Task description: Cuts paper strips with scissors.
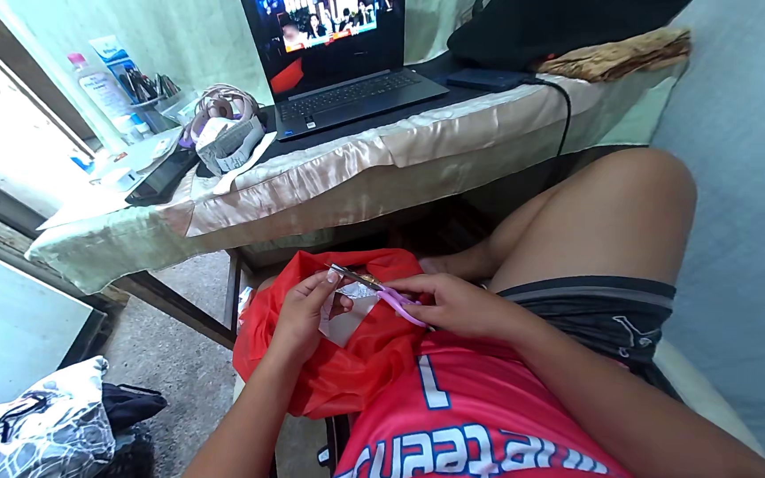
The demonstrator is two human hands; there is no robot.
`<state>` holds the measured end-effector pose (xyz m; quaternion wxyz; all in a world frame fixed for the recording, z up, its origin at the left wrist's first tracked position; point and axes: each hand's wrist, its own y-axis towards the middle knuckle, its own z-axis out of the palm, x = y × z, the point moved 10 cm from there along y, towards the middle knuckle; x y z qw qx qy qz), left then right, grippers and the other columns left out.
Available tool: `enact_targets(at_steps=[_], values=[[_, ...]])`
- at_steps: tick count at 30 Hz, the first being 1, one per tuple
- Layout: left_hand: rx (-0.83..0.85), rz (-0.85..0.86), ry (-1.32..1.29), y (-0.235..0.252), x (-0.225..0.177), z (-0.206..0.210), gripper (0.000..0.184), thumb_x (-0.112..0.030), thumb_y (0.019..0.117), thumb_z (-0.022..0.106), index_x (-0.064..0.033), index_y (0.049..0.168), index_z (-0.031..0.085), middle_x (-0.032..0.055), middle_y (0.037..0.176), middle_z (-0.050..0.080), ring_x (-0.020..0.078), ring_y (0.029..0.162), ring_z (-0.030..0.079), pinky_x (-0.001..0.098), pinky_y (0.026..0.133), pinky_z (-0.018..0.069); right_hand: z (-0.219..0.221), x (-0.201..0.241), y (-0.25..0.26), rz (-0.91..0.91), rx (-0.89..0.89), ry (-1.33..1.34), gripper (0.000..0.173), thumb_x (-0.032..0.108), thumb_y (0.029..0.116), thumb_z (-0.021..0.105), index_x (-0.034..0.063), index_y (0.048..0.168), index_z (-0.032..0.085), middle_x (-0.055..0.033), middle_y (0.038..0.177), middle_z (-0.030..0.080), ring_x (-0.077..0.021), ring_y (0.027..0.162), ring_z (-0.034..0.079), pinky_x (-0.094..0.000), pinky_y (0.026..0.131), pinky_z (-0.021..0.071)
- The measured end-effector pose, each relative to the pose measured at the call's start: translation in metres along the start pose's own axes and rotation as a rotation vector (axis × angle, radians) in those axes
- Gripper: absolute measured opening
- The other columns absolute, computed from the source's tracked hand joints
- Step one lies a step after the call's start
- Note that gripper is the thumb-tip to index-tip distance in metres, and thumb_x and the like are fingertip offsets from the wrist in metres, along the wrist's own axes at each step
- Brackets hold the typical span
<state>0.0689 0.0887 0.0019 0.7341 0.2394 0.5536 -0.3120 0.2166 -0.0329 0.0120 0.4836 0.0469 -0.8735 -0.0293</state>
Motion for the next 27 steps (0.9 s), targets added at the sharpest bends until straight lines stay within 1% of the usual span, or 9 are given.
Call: enact_targets(at_steps=[6, 8, 12, 17, 20, 23, 27], values=[[-0.001, -0.006, -0.001, -0.0002, 0.0003, 0.0002, 0.028, -0.013, 0.1087, 0.047, 0.0051, 0.114, 0.068, 0.0172, 0.107, 0.073, 0.0170, 0.076, 0.070, 0.0312, 0.073, 0.0602, -0.0012, -0.0030, -0.0001, 0.030, -0.010, -0.030, 0.035, 0.022, 0.1044, 0.058, 0.0150, 0.138, 0.064, -0.0004, 0.116, 0.072, -0.0037, 0.100, 0.067, -0.0247, 0.092, 0.0555], [-0.001, -0.013, 0.001, -0.0001, 0.0013, 0.0006, 0.028, -0.014, 0.1088, 0.047, 0.0051, 0.115, 0.068, 0.0172, 0.108, 0.073, 0.0174, 0.077, 0.070, 0.0313, 0.073, 0.0604, 0.0002, -0.0035, 0.0000, 0.030, 0.010, -0.023, 0.036, 0.022, 0.1042, 0.058, 0.0143, 0.139, 0.063, -0.0009, 0.117, 0.072, -0.0042, 0.101, 0.067, -0.0250, 0.092, 0.0555], [-0.003, -0.014, 0.003, 0.0003, 0.0026, 0.0003, 0.028, -0.014, 0.1086, 0.048, 0.0044, 0.113, 0.068, 0.0162, 0.103, 0.073, 0.0175, 0.076, 0.070, 0.0320, 0.073, 0.0607, 0.0029, -0.0003, -0.0006, -0.002, 0.033, 0.024, 0.043, 0.025, 0.1012, 0.063, 0.0132, 0.142, 0.060, -0.0021, 0.124, 0.070, -0.0044, 0.107, 0.066, -0.0247, 0.097, 0.0542], [-0.009, -0.011, 0.004, -0.0006, 0.0007, 0.0006, 0.027, -0.014, 0.1083, 0.049, 0.0038, 0.111, 0.069, 0.0157, 0.103, 0.073, 0.0172, 0.076, 0.069, 0.0320, 0.073, 0.0607, 0.0024, -0.0002, -0.0010, 0.008, 0.017, 0.007, 0.041, 0.026, 0.1024, 0.061, 0.0143, 0.141, 0.062, -0.0007, 0.124, 0.070, -0.0039, 0.108, 0.066, -0.0246, 0.098, 0.0534], [-0.012, -0.013, -0.004, -0.0008, 0.0008, 0.0003, 0.027, -0.014, 0.1085, 0.049, 0.0042, 0.113, 0.068, 0.0165, 0.104, 0.073, 0.0173, 0.076, 0.069, 0.0318, 0.073, 0.0606, 0.0014, 0.0004, -0.0010, 0.023, 0.012, -0.010, 0.039, 0.025, 0.1033, 0.060, 0.0149, 0.141, 0.062, -0.0002, 0.123, 0.070, -0.0036, 0.107, 0.066, -0.0239, 0.097, 0.0537], [-0.013, -0.014, -0.005, -0.0006, 0.0010, 0.0001, 0.027, -0.014, 0.1086, 0.048, 0.0044, 0.113, 0.068, 0.0170, 0.105, 0.073, 0.0175, 0.076, 0.069, 0.0318, 0.073, 0.0605, -0.0006, -0.0002, -0.0009, 0.028, 0.001, -0.030, 0.037, 0.024, 0.1042, 0.059, 0.0154, 0.140, 0.063, 0.0000, 0.118, 0.071, -0.0035, 0.102, 0.067, -0.0243, 0.094, 0.0544], [0.000, -0.003, 0.008, -0.0007, -0.0001, 0.0012, 0.028, -0.014, 0.1090, 0.047, 0.0038, 0.113, 0.068, 0.0162, 0.106, 0.073, 0.0169, 0.076, 0.069, 0.0312, 0.072, 0.0601, -0.0017, -0.0014, -0.0008, 0.039, 0.002, -0.040, 0.035, 0.022, 0.1039, 0.058, 0.0152, 0.138, 0.064, -0.0005, 0.118, 0.071, -0.0037, 0.101, 0.067, -0.0245, 0.092, 0.0550]])
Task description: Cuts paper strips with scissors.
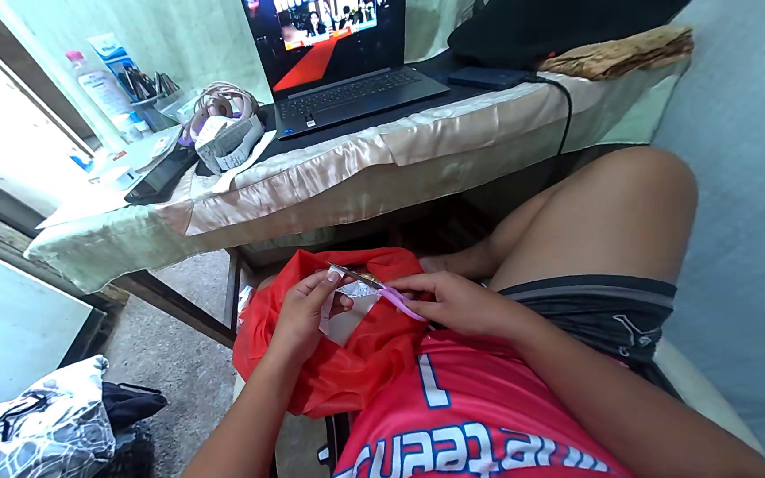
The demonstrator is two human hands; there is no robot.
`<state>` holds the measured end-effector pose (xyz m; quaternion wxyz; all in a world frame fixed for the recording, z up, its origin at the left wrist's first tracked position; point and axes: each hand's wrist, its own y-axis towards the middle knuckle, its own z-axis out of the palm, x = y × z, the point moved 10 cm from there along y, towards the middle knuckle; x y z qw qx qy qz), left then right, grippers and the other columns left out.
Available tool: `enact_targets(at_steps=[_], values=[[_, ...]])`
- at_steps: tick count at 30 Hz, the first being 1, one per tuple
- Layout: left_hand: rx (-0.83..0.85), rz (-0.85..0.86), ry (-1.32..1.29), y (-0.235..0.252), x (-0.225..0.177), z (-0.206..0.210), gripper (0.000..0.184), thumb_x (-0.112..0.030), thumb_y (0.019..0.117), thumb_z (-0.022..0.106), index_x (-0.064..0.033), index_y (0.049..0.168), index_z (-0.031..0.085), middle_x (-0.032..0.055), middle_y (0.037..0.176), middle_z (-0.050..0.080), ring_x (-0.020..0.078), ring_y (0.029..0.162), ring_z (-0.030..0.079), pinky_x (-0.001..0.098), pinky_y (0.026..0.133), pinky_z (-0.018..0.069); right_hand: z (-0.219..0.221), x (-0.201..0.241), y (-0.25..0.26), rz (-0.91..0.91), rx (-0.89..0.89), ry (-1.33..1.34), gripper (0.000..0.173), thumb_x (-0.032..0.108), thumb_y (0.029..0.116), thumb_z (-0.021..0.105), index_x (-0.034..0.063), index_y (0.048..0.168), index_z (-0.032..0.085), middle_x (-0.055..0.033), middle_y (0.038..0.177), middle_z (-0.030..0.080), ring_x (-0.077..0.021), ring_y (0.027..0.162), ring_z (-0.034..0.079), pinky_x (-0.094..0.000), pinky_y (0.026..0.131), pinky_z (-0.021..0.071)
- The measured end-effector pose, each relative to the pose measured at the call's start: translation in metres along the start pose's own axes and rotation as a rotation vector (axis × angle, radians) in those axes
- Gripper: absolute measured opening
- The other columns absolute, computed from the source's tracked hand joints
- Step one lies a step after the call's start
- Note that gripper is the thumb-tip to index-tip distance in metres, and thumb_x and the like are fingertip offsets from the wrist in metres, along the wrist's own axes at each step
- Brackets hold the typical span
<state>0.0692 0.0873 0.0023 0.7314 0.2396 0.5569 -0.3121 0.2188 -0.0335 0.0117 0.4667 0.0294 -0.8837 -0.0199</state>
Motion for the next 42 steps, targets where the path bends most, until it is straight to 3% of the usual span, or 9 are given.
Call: enact_targets(at_steps=[8, 18, 27, 38, 42], values=[[0.001, 0.004, -0.016, 0.0011, 0.0007, -0.0008, 0.027, -0.014, 0.1086, 0.048, 0.0039, 0.111, 0.069, 0.0157, 0.101, 0.073, 0.0173, 0.075, 0.069, 0.0319, 0.073, 0.0605, 0.0024, 0.0037, 0.0000, -0.022, 0.010, 0.012, 0.042, 0.029, 0.1015, 0.062, 0.0165, 0.142, 0.061, -0.0010, 0.127, 0.068, -0.0048, 0.110, 0.065, -0.0258, 0.098, 0.0534], [-0.006, -0.004, -0.007, 0.0003, 0.0004, -0.0008, 0.028, -0.014, 0.1088, 0.048, 0.0046, 0.114, 0.068, 0.0165, 0.106, 0.073, 0.0172, 0.076, 0.070, 0.0318, 0.073, 0.0605, -0.0007, 0.0006, 0.0003, 0.017, 0.009, -0.020, 0.036, 0.023, 0.1046, 0.058, 0.0173, 0.139, 0.064, -0.0001, 0.116, 0.072, -0.0039, 0.098, 0.067, -0.0253, 0.090, 0.0556], [-0.011, -0.004, 0.001, 0.0006, 0.0008, -0.0010, 0.027, -0.015, 0.1086, 0.049, 0.0036, 0.111, 0.069, 0.0149, 0.102, 0.073, 0.0171, 0.075, 0.070, 0.0316, 0.072, 0.0608, 0.0023, 0.0040, -0.0003, -0.017, 0.020, -0.004, 0.044, 0.030, 0.1018, 0.062, 0.0164, 0.144, 0.060, -0.0014, 0.127, 0.068, -0.0042, 0.110, 0.065, -0.0252, 0.098, 0.0530], [-0.007, -0.016, 0.009, 0.0003, 0.0017, -0.0006, 0.027, -0.014, 0.1086, 0.049, 0.0045, 0.114, 0.068, 0.0164, 0.107, 0.073, 0.0172, 0.076, 0.070, 0.0319, 0.073, 0.0606, -0.0014, 0.0001, -0.0010, 0.012, -0.003, -0.030, 0.036, 0.024, 0.1045, 0.058, 0.0174, 0.140, 0.063, 0.0000, 0.116, 0.072, -0.0038, 0.098, 0.067, -0.0248, 0.090, 0.0556], [-0.006, -0.014, -0.001, 0.0002, 0.0023, -0.0001, 0.027, -0.014, 0.1084, 0.049, 0.0036, 0.112, 0.069, 0.0153, 0.103, 0.073, 0.0171, 0.076, 0.069, 0.0320, 0.073, 0.0605, 0.0020, 0.0031, -0.0020, -0.016, 0.024, 0.001, 0.043, 0.028, 0.1017, 0.062, 0.0159, 0.142, 0.061, -0.0015, 0.125, 0.069, -0.0040, 0.108, 0.065, -0.0251, 0.096, 0.0542]])
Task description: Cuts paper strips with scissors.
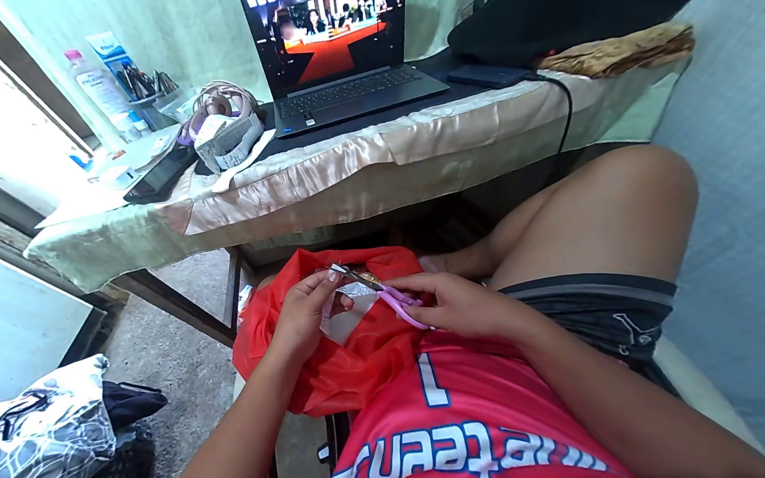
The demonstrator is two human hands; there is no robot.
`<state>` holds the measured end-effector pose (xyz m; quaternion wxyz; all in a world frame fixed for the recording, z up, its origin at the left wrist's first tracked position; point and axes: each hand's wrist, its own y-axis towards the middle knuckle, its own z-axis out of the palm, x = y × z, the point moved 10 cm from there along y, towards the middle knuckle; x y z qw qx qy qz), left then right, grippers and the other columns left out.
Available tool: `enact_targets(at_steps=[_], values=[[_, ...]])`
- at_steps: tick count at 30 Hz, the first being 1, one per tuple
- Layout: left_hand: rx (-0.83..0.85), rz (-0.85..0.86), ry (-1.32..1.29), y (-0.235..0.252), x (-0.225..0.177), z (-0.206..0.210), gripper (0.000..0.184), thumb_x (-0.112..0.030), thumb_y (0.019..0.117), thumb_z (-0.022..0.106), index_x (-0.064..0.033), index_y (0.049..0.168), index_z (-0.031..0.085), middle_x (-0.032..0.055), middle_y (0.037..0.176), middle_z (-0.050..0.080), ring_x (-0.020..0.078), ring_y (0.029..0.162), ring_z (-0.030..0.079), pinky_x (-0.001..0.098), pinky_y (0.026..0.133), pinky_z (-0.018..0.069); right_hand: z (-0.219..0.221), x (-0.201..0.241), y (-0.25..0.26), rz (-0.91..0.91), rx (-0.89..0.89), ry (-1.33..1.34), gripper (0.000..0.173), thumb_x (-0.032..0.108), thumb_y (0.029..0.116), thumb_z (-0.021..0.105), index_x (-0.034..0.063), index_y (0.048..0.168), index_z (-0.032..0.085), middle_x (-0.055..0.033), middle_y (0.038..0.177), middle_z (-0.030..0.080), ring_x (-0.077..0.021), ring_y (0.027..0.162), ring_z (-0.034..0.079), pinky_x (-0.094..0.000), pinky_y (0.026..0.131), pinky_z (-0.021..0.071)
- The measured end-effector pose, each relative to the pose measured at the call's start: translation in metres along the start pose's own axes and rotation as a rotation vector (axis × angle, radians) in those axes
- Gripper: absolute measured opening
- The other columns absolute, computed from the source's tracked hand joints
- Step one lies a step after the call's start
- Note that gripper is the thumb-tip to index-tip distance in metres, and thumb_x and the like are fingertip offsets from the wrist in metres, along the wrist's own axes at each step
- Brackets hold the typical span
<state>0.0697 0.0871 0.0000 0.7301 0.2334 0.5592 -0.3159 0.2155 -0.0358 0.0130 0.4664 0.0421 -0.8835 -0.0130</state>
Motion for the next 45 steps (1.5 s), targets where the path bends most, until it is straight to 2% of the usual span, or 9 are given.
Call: enact_targets(at_steps=[7, 14, 18, 21, 31, 35, 41, 45], values=[[-0.005, -0.003, 0.003, 0.0001, -0.0001, 0.0000, 0.027, -0.014, 0.1085, 0.049, 0.0035, 0.113, 0.069, 0.0154, 0.103, 0.073, 0.0170, 0.075, 0.069, 0.0319, 0.073, 0.0607, -0.0021, 0.0001, 0.0000, 0.000, -0.021, -0.025, 0.041, 0.028, 0.1026, 0.061, 0.0166, 0.142, 0.062, -0.0008, 0.125, 0.069, -0.0038, 0.108, 0.065, -0.0252, 0.097, 0.0536], [-0.008, -0.008, 0.009, 0.0001, -0.0001, -0.0002, 0.027, -0.014, 0.1085, 0.049, 0.0045, 0.114, 0.068, 0.0164, 0.107, 0.073, 0.0170, 0.076, 0.070, 0.0318, 0.073, 0.0607, -0.0049, -0.0025, -0.0004, 0.039, -0.032, -0.048, 0.036, 0.024, 0.1045, 0.058, 0.0182, 0.140, 0.063, 0.0003, 0.118, 0.072, -0.0035, 0.099, 0.067, -0.0250, 0.091, 0.0553], [0.014, 0.007, 0.009, -0.0003, -0.0006, 0.0012, 0.027, -0.014, 0.1085, 0.049, 0.0039, 0.113, 0.069, 0.0154, 0.104, 0.073, 0.0169, 0.076, 0.069, 0.0316, 0.073, 0.0604, -0.0008, 0.0003, -0.0004, -0.001, -0.011, -0.011, 0.043, 0.029, 0.1009, 0.063, 0.0162, 0.142, 0.061, -0.0021, 0.125, 0.069, -0.0053, 0.108, 0.065, -0.0265, 0.096, 0.0542], [0.007, 0.008, 0.013, 0.0000, -0.0008, 0.0006, 0.026, -0.014, 0.1086, 0.049, 0.0033, 0.112, 0.069, 0.0148, 0.103, 0.073, 0.0165, 0.075, 0.069, 0.0314, 0.073, 0.0605, 0.0009, 0.0008, -0.0001, 0.001, -0.006, -0.009, 0.047, 0.033, 0.0991, 0.066, 0.0176, 0.143, 0.061, -0.0018, 0.126, 0.068, -0.0053, 0.108, 0.065, -0.0271, 0.096, 0.0545], [-0.002, 0.005, 0.016, 0.0001, -0.0010, -0.0001, 0.027, -0.014, 0.1084, 0.050, 0.0038, 0.113, 0.069, 0.0154, 0.103, 0.073, 0.0169, 0.075, 0.069, 0.0314, 0.073, 0.0605, -0.0019, 0.0010, -0.0004, 0.023, -0.011, -0.053, 0.040, 0.029, 0.1030, 0.060, 0.0176, 0.142, 0.062, -0.0005, 0.122, 0.070, -0.0042, 0.105, 0.066, -0.0256, 0.094, 0.0541], [-0.008, 0.002, 0.014, -0.0005, -0.0009, -0.0002, 0.027, -0.014, 0.1086, 0.049, 0.0046, 0.114, 0.068, 0.0166, 0.106, 0.073, 0.0167, 0.075, 0.070, 0.0311, 0.072, 0.0603, -0.0037, -0.0016, -0.0001, 0.049, -0.022, -0.069, 0.037, 0.027, 0.1046, 0.058, 0.0186, 0.140, 0.063, 0.0002, 0.118, 0.072, -0.0040, 0.099, 0.067, -0.0259, 0.090, 0.0555], [0.003, 0.003, 0.005, -0.0006, -0.0005, 0.0009, 0.026, -0.013, 0.1084, 0.049, 0.0033, 0.109, 0.069, 0.0139, 0.098, 0.072, 0.0165, 0.074, 0.069, 0.0315, 0.073, 0.0605, 0.0002, 0.0007, -0.0003, 0.022, 0.001, -0.046, 0.049, 0.034, 0.0980, 0.067, 0.0196, 0.144, 0.060, -0.0015, 0.129, 0.067, -0.0054, 0.110, 0.064, -0.0272, 0.097, 0.0538], [-0.003, 0.002, 0.009, -0.0003, -0.0009, 0.0006, 0.027, -0.014, 0.1086, 0.049, 0.0033, 0.111, 0.069, 0.0146, 0.102, 0.073, 0.0163, 0.075, 0.069, 0.0310, 0.072, 0.0603, -0.0021, 0.0005, -0.0001, 0.025, -0.018, -0.072, 0.045, 0.033, 0.1006, 0.064, 0.0202, 0.143, 0.061, -0.0007, 0.128, 0.068, -0.0046, 0.111, 0.064, -0.0269, 0.098, 0.0531]])
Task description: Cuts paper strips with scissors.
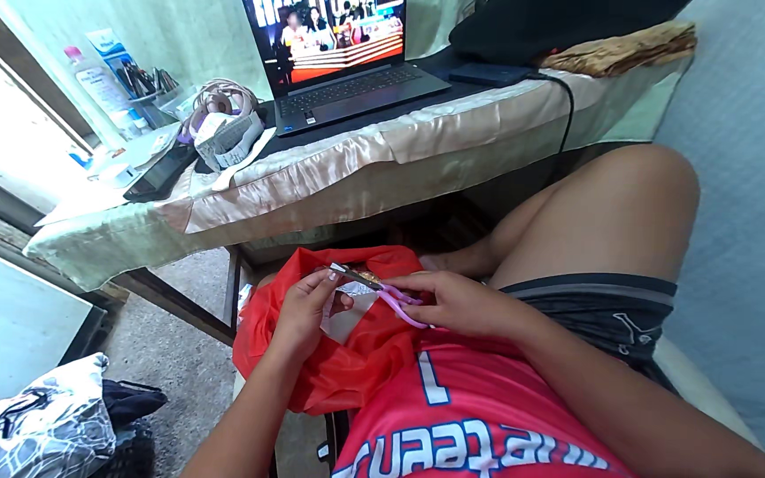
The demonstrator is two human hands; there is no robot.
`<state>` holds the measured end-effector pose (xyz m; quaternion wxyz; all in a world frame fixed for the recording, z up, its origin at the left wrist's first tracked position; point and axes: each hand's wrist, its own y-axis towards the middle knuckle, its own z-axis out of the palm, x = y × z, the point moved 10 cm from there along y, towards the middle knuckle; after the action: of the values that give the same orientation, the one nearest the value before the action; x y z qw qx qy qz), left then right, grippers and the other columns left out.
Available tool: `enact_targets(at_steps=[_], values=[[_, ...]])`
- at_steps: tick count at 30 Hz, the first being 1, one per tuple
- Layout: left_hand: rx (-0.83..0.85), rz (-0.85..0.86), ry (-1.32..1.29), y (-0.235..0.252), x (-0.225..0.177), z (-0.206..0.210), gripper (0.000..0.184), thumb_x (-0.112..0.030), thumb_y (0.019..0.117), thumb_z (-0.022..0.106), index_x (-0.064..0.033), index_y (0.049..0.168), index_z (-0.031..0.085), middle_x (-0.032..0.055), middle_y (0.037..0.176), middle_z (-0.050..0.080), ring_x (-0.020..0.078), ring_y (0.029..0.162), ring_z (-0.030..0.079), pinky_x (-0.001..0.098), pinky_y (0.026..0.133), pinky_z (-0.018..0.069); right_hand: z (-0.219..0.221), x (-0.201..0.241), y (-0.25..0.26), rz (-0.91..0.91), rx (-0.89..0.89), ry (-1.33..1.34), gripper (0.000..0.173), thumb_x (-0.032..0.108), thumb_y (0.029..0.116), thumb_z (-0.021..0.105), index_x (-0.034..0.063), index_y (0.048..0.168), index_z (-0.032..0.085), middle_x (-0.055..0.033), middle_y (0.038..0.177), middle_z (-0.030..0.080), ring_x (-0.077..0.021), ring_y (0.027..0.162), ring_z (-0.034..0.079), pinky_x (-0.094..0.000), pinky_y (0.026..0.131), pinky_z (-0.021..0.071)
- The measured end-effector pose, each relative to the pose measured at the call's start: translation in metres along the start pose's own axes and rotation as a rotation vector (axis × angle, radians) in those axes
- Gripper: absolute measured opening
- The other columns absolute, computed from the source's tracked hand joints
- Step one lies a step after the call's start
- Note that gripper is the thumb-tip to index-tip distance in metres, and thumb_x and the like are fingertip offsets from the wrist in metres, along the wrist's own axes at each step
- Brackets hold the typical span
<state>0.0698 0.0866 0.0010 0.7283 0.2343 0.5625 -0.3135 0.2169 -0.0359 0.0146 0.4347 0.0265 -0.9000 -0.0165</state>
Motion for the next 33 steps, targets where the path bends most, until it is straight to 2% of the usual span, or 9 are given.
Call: enact_targets(at_steps=[8, 14, 24, 30, 33], values=[[-0.005, -0.009, 0.024, 0.0002, 0.0008, -0.0007, 0.027, -0.015, 0.1085, 0.050, 0.0043, 0.115, 0.068, 0.0157, 0.106, 0.073, 0.0168, 0.076, 0.070, 0.0312, 0.073, 0.0605, -0.0031, -0.0018, -0.0004, 0.024, -0.013, -0.013, 0.037, 0.027, 0.1043, 0.058, 0.0197, 0.140, 0.063, 0.0006, 0.119, 0.072, -0.0040, 0.101, 0.067, -0.0263, 0.092, 0.0553], [-0.004, -0.001, 0.010, -0.0007, 0.0003, 0.0000, 0.026, -0.012, 0.1084, 0.048, 0.0037, 0.111, 0.069, 0.0148, 0.101, 0.073, 0.0170, 0.075, 0.069, 0.0315, 0.073, 0.0606, 0.0011, 0.0004, -0.0004, -0.006, 0.002, -0.010, 0.048, 0.035, 0.0993, 0.065, 0.0194, 0.145, 0.060, -0.0022, 0.131, 0.066, -0.0059, 0.113, 0.063, -0.0276, 0.098, 0.0530], [-0.005, -0.002, 0.018, -0.0003, 0.0003, 0.0004, 0.026, -0.014, 0.1081, 0.050, 0.0038, 0.112, 0.069, 0.0150, 0.102, 0.073, 0.0171, 0.075, 0.069, 0.0313, 0.072, 0.0606, -0.0003, -0.0001, -0.0010, -0.010, -0.010, -0.028, 0.043, 0.033, 0.1023, 0.060, 0.0195, 0.143, 0.061, -0.0010, 0.128, 0.068, -0.0051, 0.111, 0.064, -0.0277, 0.099, 0.0524], [-0.013, -0.011, 0.019, -0.0007, 0.0011, -0.0006, 0.027, -0.014, 0.1082, 0.050, 0.0049, 0.115, 0.068, 0.0162, 0.106, 0.073, 0.0172, 0.076, 0.070, 0.0311, 0.073, 0.0606, -0.0021, -0.0017, -0.0011, 0.016, -0.023, -0.035, 0.037, 0.027, 0.1048, 0.056, 0.0194, 0.140, 0.063, 0.0001, 0.120, 0.071, -0.0049, 0.102, 0.067, -0.0276, 0.093, 0.0551], [-0.004, -0.003, 0.026, -0.0001, 0.0009, -0.0004, 0.027, -0.014, 0.1083, 0.050, 0.0048, 0.114, 0.068, 0.0161, 0.105, 0.073, 0.0175, 0.075, 0.070, 0.0319, 0.073, 0.0608, -0.0016, -0.0020, -0.0016, 0.019, -0.016, -0.036, 0.039, 0.029, 0.1036, 0.058, 0.0201, 0.141, 0.062, -0.0007, 0.124, 0.069, -0.0058, 0.106, 0.066, -0.0288, 0.095, 0.0542]])
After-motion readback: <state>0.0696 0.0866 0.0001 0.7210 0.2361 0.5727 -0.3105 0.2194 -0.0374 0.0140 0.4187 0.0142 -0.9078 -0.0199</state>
